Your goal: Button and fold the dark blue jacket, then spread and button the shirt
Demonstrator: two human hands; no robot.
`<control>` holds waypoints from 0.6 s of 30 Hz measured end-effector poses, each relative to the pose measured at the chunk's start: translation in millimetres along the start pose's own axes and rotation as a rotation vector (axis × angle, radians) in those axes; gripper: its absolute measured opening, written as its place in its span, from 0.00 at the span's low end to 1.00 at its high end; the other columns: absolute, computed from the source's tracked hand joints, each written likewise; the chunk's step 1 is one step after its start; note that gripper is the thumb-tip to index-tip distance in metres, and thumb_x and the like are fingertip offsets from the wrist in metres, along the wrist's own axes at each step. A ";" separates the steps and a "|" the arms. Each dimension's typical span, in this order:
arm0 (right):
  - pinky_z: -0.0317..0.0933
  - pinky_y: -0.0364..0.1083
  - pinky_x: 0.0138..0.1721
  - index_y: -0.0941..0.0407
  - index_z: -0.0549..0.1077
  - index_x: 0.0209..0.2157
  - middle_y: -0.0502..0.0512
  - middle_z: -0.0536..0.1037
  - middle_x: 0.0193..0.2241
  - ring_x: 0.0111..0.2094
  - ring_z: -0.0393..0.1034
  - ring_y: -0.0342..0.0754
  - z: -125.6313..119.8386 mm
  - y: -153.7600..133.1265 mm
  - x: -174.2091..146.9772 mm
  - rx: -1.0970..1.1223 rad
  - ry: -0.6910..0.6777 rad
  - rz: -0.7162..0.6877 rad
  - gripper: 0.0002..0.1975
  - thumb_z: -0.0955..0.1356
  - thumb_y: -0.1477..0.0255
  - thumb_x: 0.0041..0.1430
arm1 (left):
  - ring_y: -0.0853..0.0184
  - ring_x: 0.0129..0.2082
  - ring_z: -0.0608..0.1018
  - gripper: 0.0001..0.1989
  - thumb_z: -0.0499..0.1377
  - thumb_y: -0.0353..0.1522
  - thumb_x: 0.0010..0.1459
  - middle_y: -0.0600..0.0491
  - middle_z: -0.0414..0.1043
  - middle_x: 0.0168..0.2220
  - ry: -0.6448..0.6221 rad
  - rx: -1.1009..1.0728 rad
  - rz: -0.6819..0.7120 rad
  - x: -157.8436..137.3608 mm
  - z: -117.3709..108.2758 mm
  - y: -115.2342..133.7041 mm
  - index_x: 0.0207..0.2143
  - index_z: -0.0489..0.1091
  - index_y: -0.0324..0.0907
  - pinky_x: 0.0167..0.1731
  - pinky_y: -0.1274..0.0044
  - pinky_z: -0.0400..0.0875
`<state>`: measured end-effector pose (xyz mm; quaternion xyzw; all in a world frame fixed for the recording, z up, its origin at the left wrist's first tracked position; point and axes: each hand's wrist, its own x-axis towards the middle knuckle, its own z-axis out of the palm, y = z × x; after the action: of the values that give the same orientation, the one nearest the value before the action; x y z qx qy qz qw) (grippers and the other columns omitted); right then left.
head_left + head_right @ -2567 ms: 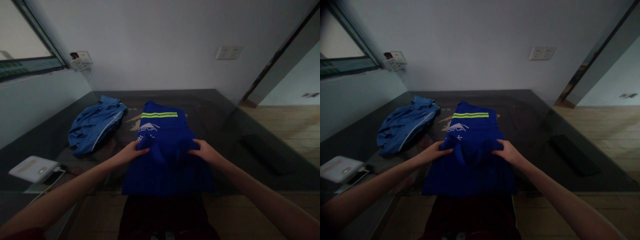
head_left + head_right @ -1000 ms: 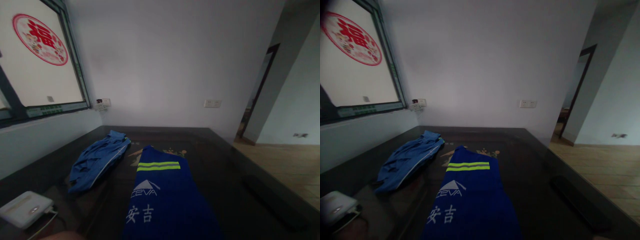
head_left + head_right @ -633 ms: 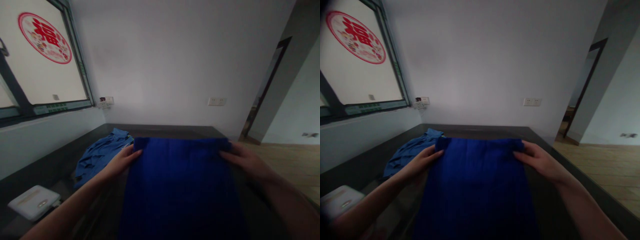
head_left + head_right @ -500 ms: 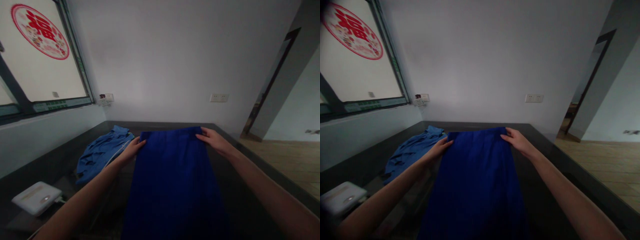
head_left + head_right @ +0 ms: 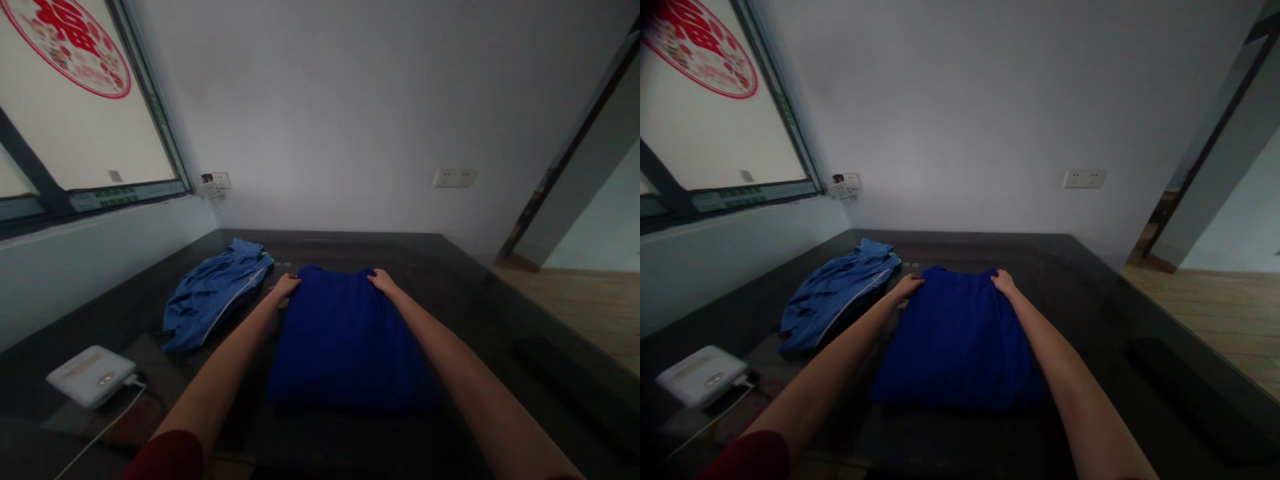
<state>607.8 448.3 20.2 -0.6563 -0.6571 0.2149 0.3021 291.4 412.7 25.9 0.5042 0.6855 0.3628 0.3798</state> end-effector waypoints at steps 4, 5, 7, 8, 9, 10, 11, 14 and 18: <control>0.60 0.47 0.48 0.62 0.71 0.43 0.65 0.75 0.45 0.48 0.69 0.54 6.3 8.5 -2.3 -0.050 0.052 0.037 0.12 0.64 0.73 0.58 | 0.70 0.21 0.71 0.11 0.63 0.34 0.49 0.54 0.68 0.19 -0.026 -0.032 -0.038 4.4 0.3 -6.1 0.31 0.72 0.34 0.23 0.80 0.64; 0.60 0.48 0.49 0.61 0.71 0.44 0.65 0.74 0.46 0.49 0.68 0.54 4.5 7.8 -1.7 -0.056 0.061 0.032 0.13 0.64 0.72 0.59 | 0.71 0.21 0.70 0.10 0.63 0.34 0.50 0.54 0.67 0.19 -0.032 -0.046 -0.040 5.8 -0.6 -5.1 0.31 0.72 0.35 0.23 0.80 0.64; 0.59 0.47 0.49 0.60 0.70 0.45 0.63 0.74 0.46 0.49 0.68 0.53 -2.4 3.3 1.0 -0.062 0.079 0.010 0.12 0.63 0.72 0.59 | 0.71 0.21 0.71 0.10 0.63 0.35 0.50 0.54 0.67 0.20 -0.039 -0.073 -0.036 9.5 -3.8 -0.9 0.30 0.71 0.35 0.24 0.80 0.65; 0.59 0.47 0.49 0.60 0.70 0.45 0.63 0.74 0.46 0.49 0.68 0.52 -7.3 -0.2 3.0 -0.064 0.090 -0.005 0.12 0.63 0.72 0.60 | 0.71 0.21 0.71 0.10 0.63 0.35 0.50 0.54 0.67 0.20 -0.038 -0.085 -0.032 11.9 -6.0 2.0 0.31 0.71 0.35 0.24 0.80 0.65; 0.59 0.47 0.50 0.60 0.70 0.45 0.62 0.74 0.47 0.49 0.68 0.52 -12.8 -4.4 5.6 -0.065 0.102 -0.023 0.12 0.63 0.72 0.60 | 0.71 0.21 0.71 0.11 0.63 0.35 0.50 0.55 0.67 0.20 -0.035 -0.096 -0.026 14.7 -8.4 5.3 0.32 0.71 0.36 0.25 0.80 0.66; 0.58 0.46 0.50 0.59 0.69 0.45 0.62 0.74 0.47 0.49 0.67 0.51 -18.7 -9.2 8.8 -0.066 0.114 -0.043 0.13 0.63 0.72 0.60 | 0.72 0.21 0.71 0.12 0.63 0.36 0.50 0.55 0.67 0.21 -0.030 -0.104 -0.019 17.9 -10.8 8.9 0.33 0.70 0.36 0.25 0.80 0.66; 0.57 0.46 0.51 0.59 0.69 0.46 0.61 0.73 0.48 0.50 0.67 0.51 -24.5 -14.3 12.5 -0.066 0.126 -0.062 0.13 0.63 0.72 0.60 | 0.72 0.22 0.71 0.13 0.63 0.37 0.50 0.55 0.67 0.21 -0.024 -0.109 -0.012 21.6 -12.7 12.4 0.34 0.70 0.37 0.25 0.80 0.66; 0.56 0.45 0.53 0.58 0.67 0.48 0.60 0.72 0.50 0.52 0.65 0.50 -36.6 -29.8 26.0 -0.070 0.152 -0.089 0.14 0.62 0.70 0.61 | 0.71 0.23 0.72 0.14 0.62 0.38 0.51 0.54 0.69 0.23 0.006 -0.095 0.007 33.8 -13.3 20.4 0.36 0.69 0.38 0.25 0.80 0.66; 0.56 0.48 0.52 0.57 0.65 0.50 0.62 0.71 0.50 0.52 0.65 0.53 -28.8 -38.9 36.0 -0.087 0.149 -0.037 0.15 0.61 0.70 0.62 | 0.64 0.30 0.76 0.12 0.60 0.37 0.52 0.49 0.72 0.27 0.064 0.010 0.009 44.0 -0.3 18.6 0.34 0.68 0.36 0.28 0.78 0.67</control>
<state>600.5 478.9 71.7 -0.6706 -0.6538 0.1312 0.3252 289.9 459.5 35.6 0.4973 0.6967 0.3772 0.3536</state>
